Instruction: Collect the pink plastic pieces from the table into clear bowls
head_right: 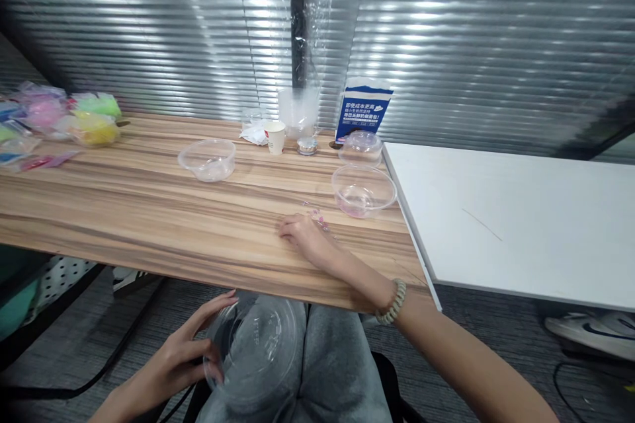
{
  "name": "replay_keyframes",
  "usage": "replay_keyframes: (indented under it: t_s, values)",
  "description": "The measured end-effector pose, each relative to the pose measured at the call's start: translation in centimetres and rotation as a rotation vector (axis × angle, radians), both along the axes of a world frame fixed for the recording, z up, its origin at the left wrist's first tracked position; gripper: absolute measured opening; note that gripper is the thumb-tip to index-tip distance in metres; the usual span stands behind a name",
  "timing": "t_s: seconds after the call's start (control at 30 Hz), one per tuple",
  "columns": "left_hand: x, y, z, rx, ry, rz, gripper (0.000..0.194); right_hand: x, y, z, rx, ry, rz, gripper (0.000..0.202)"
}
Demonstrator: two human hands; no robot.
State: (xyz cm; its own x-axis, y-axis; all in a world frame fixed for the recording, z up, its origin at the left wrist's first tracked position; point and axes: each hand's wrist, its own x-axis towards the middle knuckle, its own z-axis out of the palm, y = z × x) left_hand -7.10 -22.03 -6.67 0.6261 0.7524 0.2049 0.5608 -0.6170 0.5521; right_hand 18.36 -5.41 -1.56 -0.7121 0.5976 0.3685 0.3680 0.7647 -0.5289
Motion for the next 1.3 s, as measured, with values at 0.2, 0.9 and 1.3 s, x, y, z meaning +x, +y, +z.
replay_keyframes:
  t_s: [0.2,0.9,1.3]
  values:
    - [0.1,0.2,-0.2,-0.009,-0.019,-0.012,0.011,-0.8,-4.7,0.0,-0.026,0.018,0.175,0.023]
    - [1.4,0.3,-0.5,-0.045,-0.046,-0.038,0.009,0.4,-8.2,-1.1,-0.009,0.083,0.054,0.021]
    - [2.7,1.0,-0.5,-0.071,-0.038,-0.134,0.006,5.7,-7.3,-1.1,0.115,0.041,-0.379,0.027]
